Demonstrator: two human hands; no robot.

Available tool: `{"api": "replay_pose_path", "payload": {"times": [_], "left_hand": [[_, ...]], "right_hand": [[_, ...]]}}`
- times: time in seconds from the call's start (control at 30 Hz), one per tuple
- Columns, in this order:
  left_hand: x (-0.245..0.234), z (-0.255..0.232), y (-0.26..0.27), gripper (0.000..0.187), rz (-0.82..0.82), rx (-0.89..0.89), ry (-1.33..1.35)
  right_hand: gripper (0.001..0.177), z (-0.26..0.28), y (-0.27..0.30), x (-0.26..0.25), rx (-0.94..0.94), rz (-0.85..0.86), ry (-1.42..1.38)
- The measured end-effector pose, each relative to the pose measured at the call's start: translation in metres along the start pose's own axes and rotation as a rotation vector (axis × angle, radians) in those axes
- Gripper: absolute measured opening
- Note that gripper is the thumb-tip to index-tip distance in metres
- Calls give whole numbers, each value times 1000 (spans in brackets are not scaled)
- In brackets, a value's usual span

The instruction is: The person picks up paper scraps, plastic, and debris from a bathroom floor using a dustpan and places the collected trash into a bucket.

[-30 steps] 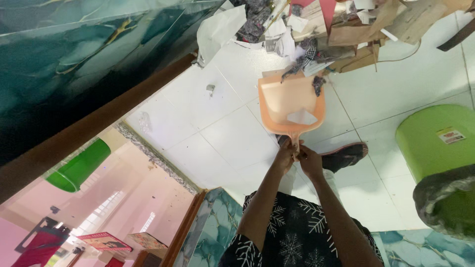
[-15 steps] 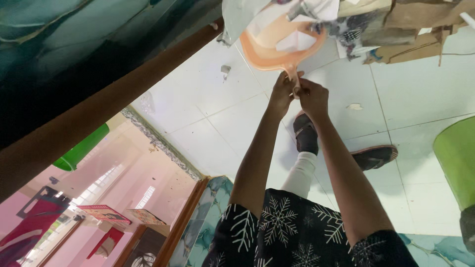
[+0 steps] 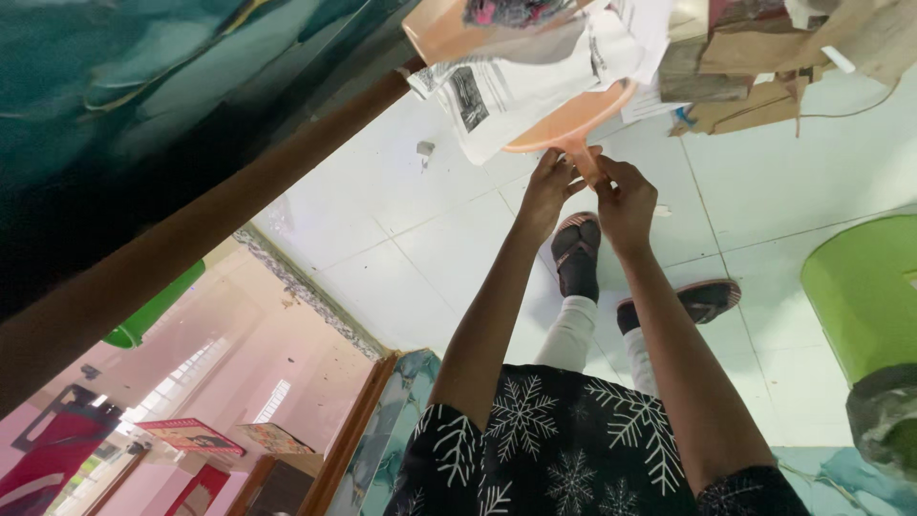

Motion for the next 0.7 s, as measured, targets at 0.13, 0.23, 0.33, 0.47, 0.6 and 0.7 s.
{"api": "replay_pose_path", "payload": {"times": [0.13, 0.23, 0.33, 0.47, 0.6, 0.7], "left_hand": [[27, -2, 23, 26, 1, -25, -44], [45, 2, 44, 29, -37, -59, -66], [61, 10, 64, 27, -3, -81, 46], [72, 29, 90, 27, 30, -112, 40], [78, 63, 122, 27, -9, -221, -116], [82, 103, 153, 27, -57, -285, -256]], "right_hand": [[34, 17, 13, -34, 48, 18, -76], [32, 34, 29, -56, 3, -21, -105], [34, 45, 45, -74, 87, -7, -129], [31, 41, 77, -93, 172, 46, -54], [29, 31, 134, -109, 231, -1, -96], [29, 21, 186, -121, 292, -72, -190]]}}
Point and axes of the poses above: each hand's wrist, its own y-axis away from the middle knuckle, its own x-axis out of the palm, z = x × y, the point moved 2 cm from there along -y, towards the middle knuckle, and after that the axes turned 4 degrees about -x, right-handed, at the moved point
